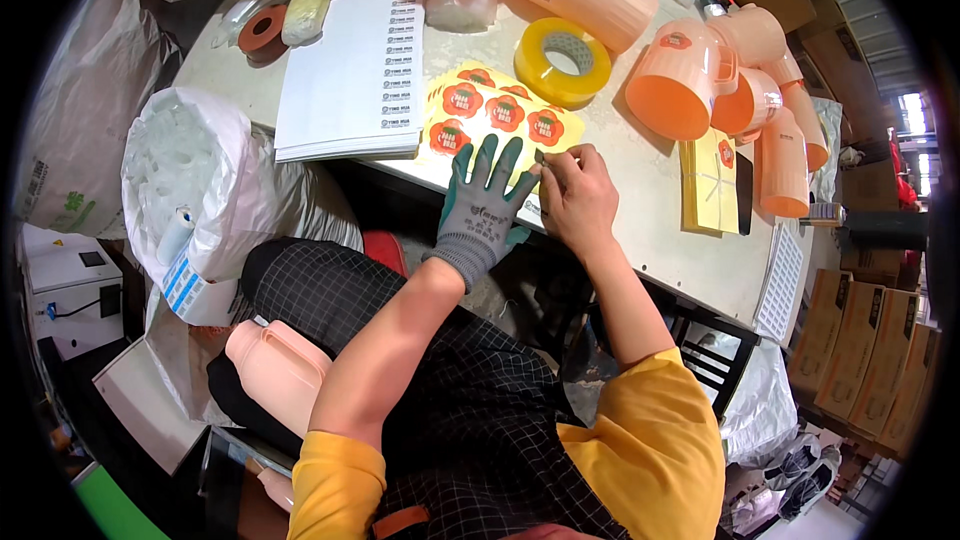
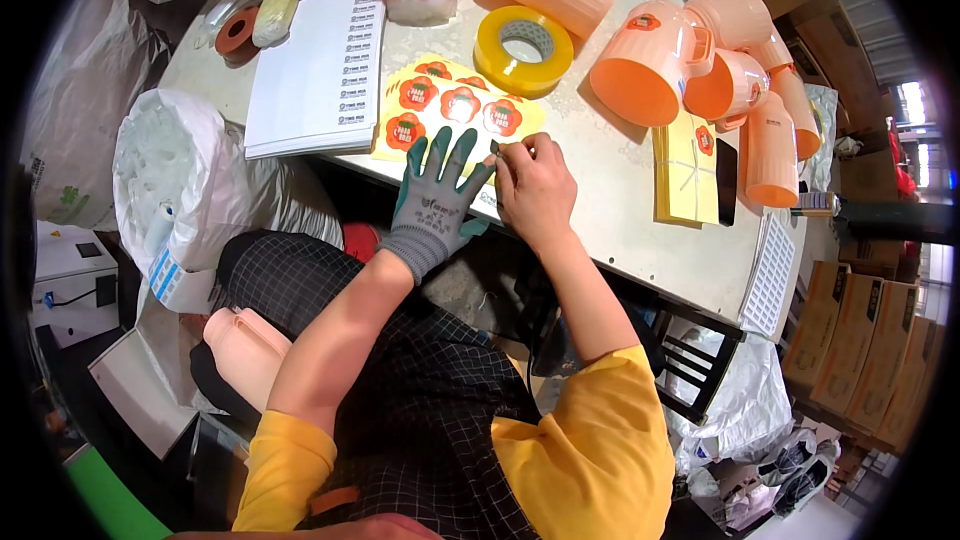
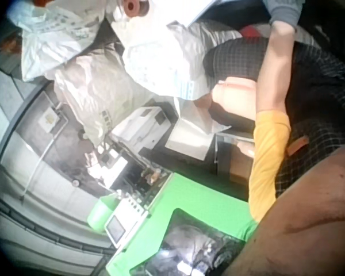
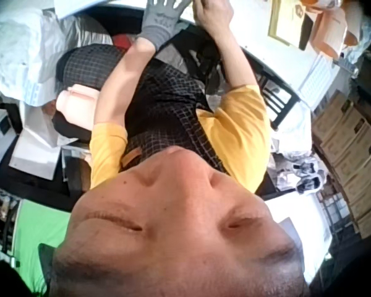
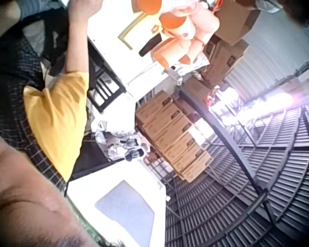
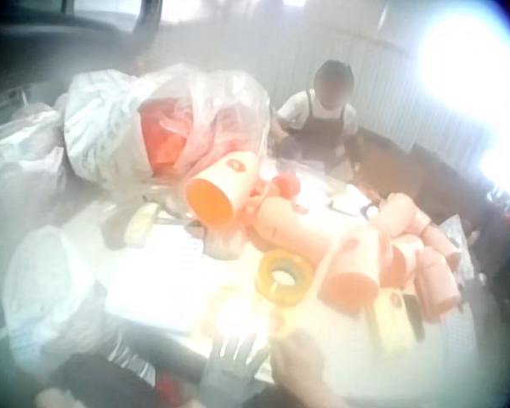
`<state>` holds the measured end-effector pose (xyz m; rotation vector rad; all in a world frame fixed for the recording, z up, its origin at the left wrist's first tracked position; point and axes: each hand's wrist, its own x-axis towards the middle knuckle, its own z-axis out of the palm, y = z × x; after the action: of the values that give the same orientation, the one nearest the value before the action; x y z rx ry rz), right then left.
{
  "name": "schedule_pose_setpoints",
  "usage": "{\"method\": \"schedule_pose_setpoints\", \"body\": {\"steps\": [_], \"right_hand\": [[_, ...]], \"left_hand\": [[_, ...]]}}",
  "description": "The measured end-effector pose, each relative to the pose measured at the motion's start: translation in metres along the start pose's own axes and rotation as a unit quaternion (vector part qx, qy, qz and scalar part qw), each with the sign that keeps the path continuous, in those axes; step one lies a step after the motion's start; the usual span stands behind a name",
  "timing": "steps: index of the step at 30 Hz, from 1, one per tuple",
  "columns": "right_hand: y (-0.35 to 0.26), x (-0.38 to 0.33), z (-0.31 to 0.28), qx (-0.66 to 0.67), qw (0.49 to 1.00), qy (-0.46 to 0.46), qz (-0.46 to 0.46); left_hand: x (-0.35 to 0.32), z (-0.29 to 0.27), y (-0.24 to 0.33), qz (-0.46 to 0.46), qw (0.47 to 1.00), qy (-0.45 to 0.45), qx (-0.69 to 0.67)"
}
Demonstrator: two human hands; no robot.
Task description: The person applies small white labels and orange stickers to the sides of pink plastic bottles by hand.
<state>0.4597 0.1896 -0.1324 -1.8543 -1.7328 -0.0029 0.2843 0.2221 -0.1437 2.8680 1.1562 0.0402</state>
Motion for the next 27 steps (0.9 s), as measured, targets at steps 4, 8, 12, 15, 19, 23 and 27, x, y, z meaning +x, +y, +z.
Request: {"method": "schedule_pose_setpoints", "body": {"steps": [4,8,12,15,19,23,27], "right_hand": [[0.001,0.002,0.005,-0.001,1.000,0.020,-0.007],[-0.001,0.005,0.004,-0.002,1.000,0.012,-0.001],[0.000,0.010,0.007,-0.026,1.000,0.017,-0.004],[-0.003,0.008,0.011,-0.046,0.999,0.028,0.001],[-0.006,0.006,0.013,-0.062,0.998,0.016,-0.010],[0.013,0.008,0.012,0.201,0.966,0.078,0.144],[0.008,0.011,-0.014,0.392,0.877,0.146,0.236]], "left_hand": [[0.000,0.002,-0.002,-0.002,1.000,0.009,-0.017],[0.001,-0.001,0.000,-0.001,1.000,-0.012,-0.014],[0.002,0.000,-0.002,-0.005,1.000,-0.013,-0.023],[0.002,-0.001,-0.002,-0.004,1.000,-0.017,-0.024],[0.000,-0.002,-0.002,-0.006,1.000,-0.016,-0.026],[-0.002,0.001,-0.001,-0.002,0.999,0.012,-0.046],[-0.001,-0.002,0.001,0.004,0.999,0.003,-0.042]]}}
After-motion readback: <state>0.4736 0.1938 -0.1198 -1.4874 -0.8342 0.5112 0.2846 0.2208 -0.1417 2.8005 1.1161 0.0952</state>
